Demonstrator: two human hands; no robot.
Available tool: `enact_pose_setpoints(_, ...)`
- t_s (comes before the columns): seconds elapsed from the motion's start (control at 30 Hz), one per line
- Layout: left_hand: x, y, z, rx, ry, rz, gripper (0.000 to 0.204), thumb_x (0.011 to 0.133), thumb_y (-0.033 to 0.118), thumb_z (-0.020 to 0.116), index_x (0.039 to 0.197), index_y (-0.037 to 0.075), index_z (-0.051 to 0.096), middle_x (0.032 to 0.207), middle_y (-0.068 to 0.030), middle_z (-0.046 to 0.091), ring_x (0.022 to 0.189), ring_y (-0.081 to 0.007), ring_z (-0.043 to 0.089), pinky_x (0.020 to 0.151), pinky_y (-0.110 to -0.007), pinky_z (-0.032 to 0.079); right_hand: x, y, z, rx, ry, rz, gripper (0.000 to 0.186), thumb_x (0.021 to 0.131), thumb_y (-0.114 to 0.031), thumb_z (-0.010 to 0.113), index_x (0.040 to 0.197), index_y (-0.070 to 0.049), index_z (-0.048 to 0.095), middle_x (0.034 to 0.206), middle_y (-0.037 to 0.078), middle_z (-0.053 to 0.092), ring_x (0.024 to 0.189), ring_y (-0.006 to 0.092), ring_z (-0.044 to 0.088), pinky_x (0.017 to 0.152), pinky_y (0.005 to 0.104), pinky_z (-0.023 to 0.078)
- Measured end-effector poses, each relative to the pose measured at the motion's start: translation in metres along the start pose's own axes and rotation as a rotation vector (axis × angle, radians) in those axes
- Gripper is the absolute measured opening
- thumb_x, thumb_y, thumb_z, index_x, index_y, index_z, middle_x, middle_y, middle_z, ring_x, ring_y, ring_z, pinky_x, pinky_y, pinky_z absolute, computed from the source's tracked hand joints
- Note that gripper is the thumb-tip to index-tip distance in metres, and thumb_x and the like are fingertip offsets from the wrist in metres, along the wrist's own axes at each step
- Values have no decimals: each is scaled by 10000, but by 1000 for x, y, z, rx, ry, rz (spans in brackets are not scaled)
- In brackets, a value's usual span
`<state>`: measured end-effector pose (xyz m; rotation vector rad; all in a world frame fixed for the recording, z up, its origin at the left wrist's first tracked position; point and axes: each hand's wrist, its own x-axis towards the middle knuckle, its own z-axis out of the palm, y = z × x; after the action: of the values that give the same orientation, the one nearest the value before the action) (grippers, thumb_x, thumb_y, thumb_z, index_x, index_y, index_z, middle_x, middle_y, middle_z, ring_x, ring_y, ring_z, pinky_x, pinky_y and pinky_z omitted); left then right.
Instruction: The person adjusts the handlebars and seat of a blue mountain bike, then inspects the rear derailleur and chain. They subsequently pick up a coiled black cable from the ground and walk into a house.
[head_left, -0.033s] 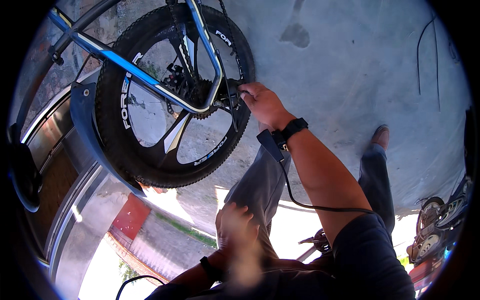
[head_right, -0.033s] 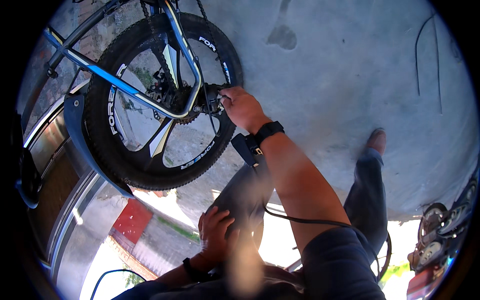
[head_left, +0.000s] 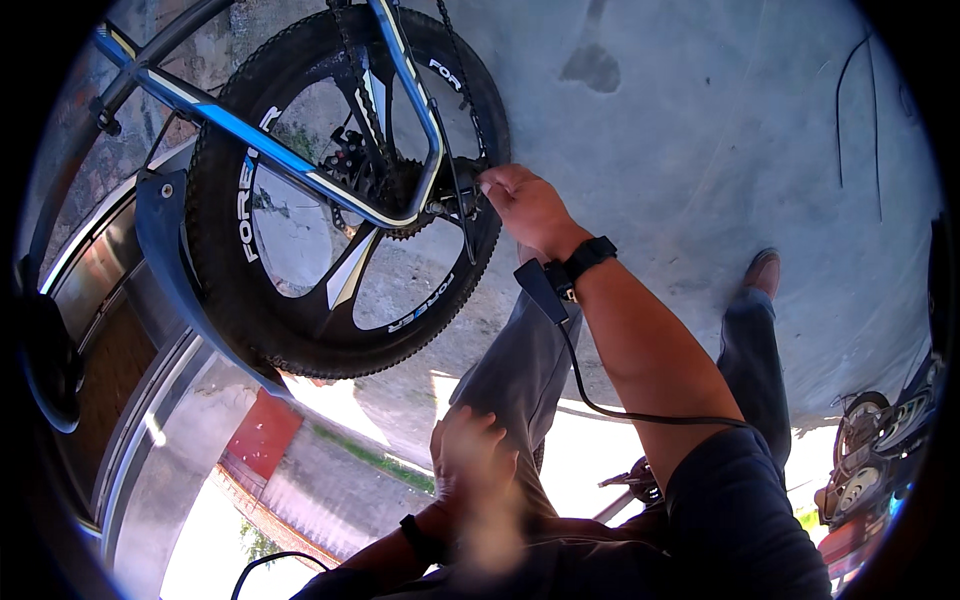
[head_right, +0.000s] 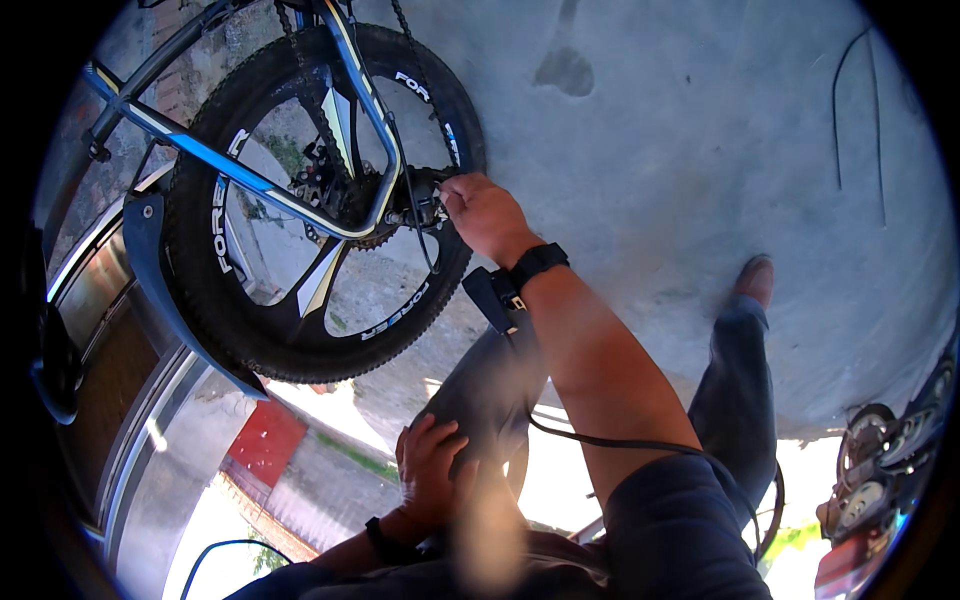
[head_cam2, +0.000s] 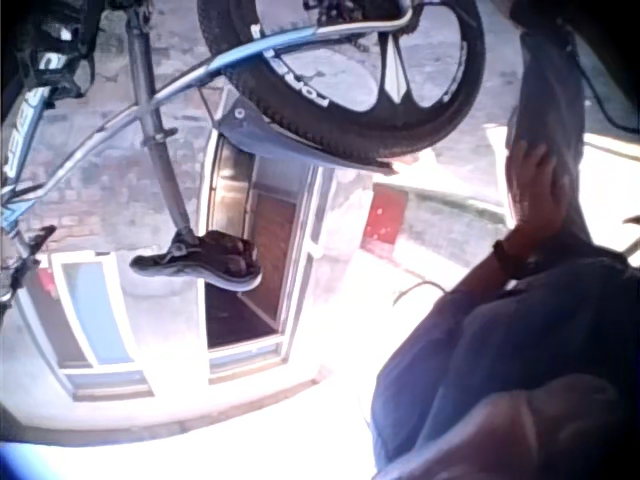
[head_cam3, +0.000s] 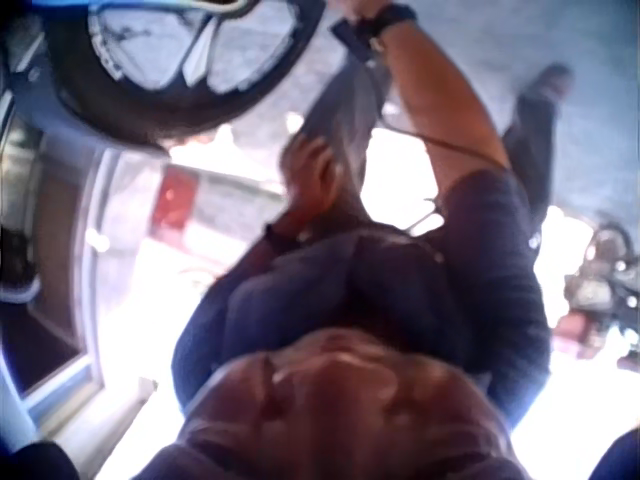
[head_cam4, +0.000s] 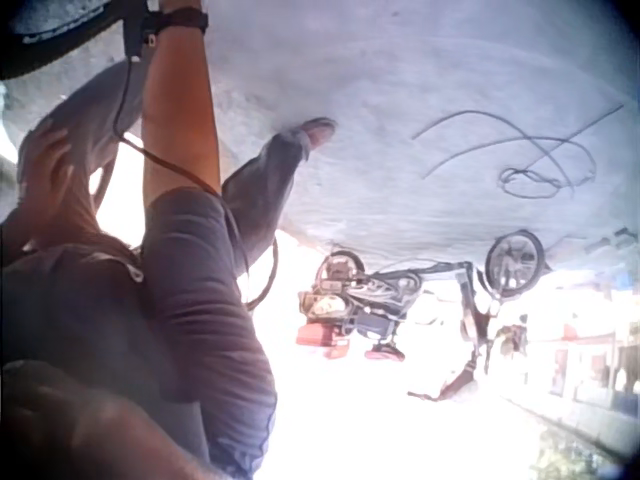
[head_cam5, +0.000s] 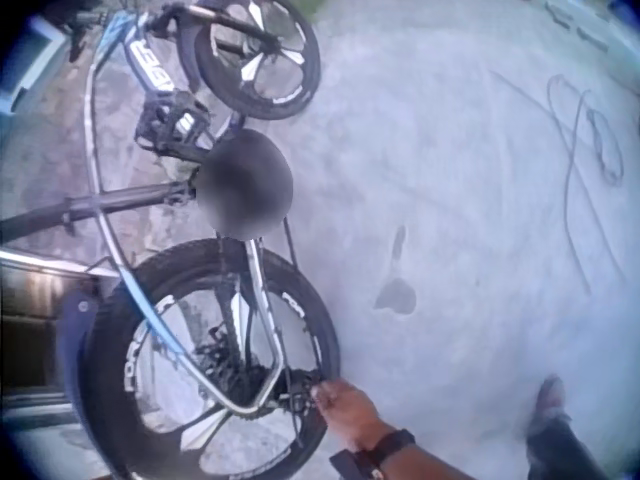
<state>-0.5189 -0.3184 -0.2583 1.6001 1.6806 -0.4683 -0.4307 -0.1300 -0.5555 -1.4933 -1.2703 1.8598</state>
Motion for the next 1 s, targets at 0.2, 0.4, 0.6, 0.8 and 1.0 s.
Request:
enact_pose_setpoints(0.2, 7, -1, -9, 18, -3, 9, 352, 768, 236, 711, 1075, 78, 644, 1263, -100, 560, 1292, -357, 429, 1087, -592, 241, -5, 5, 8, 253, -103, 342, 202, 896, -212, 626, 1004, -56, 697, 902, 113, 709, 835, 301, 662, 777, 354, 521)
enact_pose_setpoints(0.4, 11, 0, -13, 40, -15, 25, 337, 765, 222, 716, 1062, 81, 644, 1263, -107, 560, 1288, -365, 431, 1088, -590, 238, -5, 16, 29, 549, 22, 291, 222, 890, -202, 658, 1028, -33, 703, 914, 93, 727, 822, 174, 664, 768, 308, 519)
enact_pose_setpoints(0.6, 12, 0, -11, 49, -10, 21, 333, 757, 217, 723, 1047, 71, 651, 1257, -112, 563, 1285, -374, 428, 1089, -582, 242, -5, 5, 28, 593, 60, 358, 215, 908, -190, 654, 1039, -28, 706, 887, 51, 703, 796, 127, 615, 736, 280, 493)
enact_pose_setpoints(0.8, 14, 2, -13, 63, -24, 20, 337, 753, 220, 729, 1044, 66, 655, 1259, -116, 561, 1281, -378, 424, 1082, -582, 247, -5, -1, 26, 561, 73, 335, 196, 914, -179, 660, 1026, -25, 706, 847, 16, 681, 743, 96, 568, 688, 266, 475)
enact_pose_setpoints(1.0, 14, 2, -13, 83, -24, 34, 339, 756, 215, 731, 1046, 60, 652, 1256, -116, 557, 1276, -389, 423, 1079, -578, 250, -3, 6, 31, 596, 102, 284, 182, 892, -138, 646, 1024, -28, 707, 914, 98, 730, 825, 174, 678, 770, 297, 526)
